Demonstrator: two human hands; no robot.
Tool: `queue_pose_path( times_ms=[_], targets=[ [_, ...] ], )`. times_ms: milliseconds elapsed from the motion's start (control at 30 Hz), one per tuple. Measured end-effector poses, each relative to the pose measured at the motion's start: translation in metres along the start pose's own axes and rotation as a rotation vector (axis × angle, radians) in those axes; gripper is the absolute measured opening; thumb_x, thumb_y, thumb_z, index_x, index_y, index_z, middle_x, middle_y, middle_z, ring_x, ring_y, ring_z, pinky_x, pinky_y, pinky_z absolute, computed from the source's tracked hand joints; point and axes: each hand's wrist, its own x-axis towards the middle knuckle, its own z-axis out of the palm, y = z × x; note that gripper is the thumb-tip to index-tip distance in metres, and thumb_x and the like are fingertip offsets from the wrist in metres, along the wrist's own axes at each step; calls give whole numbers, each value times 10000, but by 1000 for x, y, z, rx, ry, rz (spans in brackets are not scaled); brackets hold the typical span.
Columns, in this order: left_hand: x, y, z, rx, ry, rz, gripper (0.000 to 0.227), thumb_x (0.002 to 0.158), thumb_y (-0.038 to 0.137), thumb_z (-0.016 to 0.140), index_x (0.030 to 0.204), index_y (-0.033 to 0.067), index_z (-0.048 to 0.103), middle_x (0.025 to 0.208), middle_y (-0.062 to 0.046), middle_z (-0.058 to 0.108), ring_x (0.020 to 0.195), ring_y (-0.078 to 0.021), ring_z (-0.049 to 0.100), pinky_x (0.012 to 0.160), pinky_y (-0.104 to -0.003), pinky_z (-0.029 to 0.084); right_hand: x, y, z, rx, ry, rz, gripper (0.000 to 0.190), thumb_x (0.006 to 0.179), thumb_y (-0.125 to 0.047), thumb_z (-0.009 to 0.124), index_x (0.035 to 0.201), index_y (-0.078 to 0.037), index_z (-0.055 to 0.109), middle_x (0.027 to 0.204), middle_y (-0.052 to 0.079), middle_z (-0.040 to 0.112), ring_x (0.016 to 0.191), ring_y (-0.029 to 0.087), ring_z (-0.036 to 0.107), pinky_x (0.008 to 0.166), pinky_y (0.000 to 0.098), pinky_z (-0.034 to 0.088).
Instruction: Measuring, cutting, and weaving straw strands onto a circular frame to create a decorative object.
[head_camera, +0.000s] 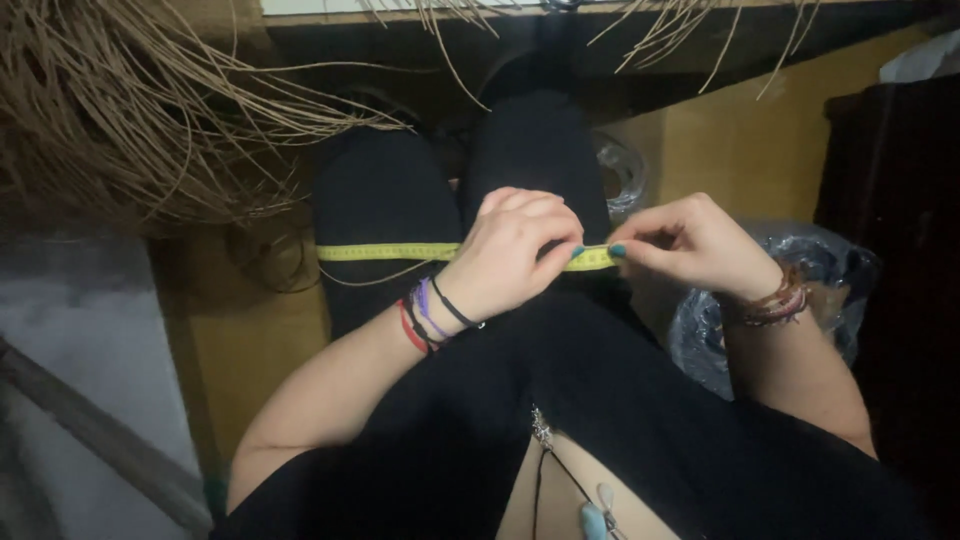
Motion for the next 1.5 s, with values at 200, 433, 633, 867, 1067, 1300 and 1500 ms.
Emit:
queue_pose_path(
  times_ms=[200, 433, 633, 867, 1067, 1300, 1500],
  targets=[
    [1, 7, -14, 56, 61, 21, 102, 956, 295, 670, 940, 217, 735, 1092, 32, 702, 1263, -239, 581, 1085, -513, 347, 10, 2, 23, 181, 116, -50, 130, 840, -60, 759, 964, -72, 794, 688, 68, 754, 628, 164, 685, 598, 292, 558],
    [4, 14, -20, 40, 41, 20, 93, 954, 254, 674, 926, 195, 740, 1076, 10, 699, 1256, -257, 576, 1085, -539, 339, 13, 19, 38, 161, 202, -59, 126, 792, -88, 793, 897, -157, 800, 640, -18, 697, 593, 88, 625, 580, 246, 528],
    [8, 15, -15, 13, 33, 29, 100, 963, 235, 675, 950, 173, 752, 1046, -32, 710, 1212, -275, 603, 1077, -534, 341, 11, 16, 42, 160, 281, -95, 91, 766, -56, 744, 794, -143, 747, 579, -21, 623, 590, 84, 580, 577, 252, 485],
    [13, 10, -6, -25, -43, 50, 127, 992, 234, 616, 990, 182, 731, 910, -26, 726, 1063, -271, 690, 1000, -467, 414, 8, 38, 49, 123, 358, -95, 80, 745, -104, 786, 756, -142, 716, 557, -19, 600, 577, 100, 568, 580, 256, 464],
    [20, 7, 19, 17, -129, 47, 172, 993, 227, 589, 1033, 160, 743, 794, -53, 755, 943, -286, 746, 945, -426, 474, 6, 56, 64, 22, 472, -61, 114, 732, -126, 807, 735, -140, 694, 553, 20, 607, 558, 182, 616, 561, 281, 457],
    [29, -7, 33, 114, -157, 27, 202, 968, 217, 608, 1070, 147, 768, 731, -102, 745, 846, -334, 742, 902, -438, 533, -3, 50, 49, 82, 404, 20, 104, 825, -72, 753, 927, -85, 772, 716, 105, 747, 707, 236, 715, 688, 335, 530],
    [34, -8, 31, 130, -116, 109, 183, 982, 206, 607, 1035, 137, 768, 714, -78, 756, 832, -278, 772, 985, -377, 507, -4, 41, 33, 43, 319, 76, 135, 858, -72, 731, 982, -76, 786, 761, 110, 778, 762, 264, 751, 754, 386, 561]
  ],
)
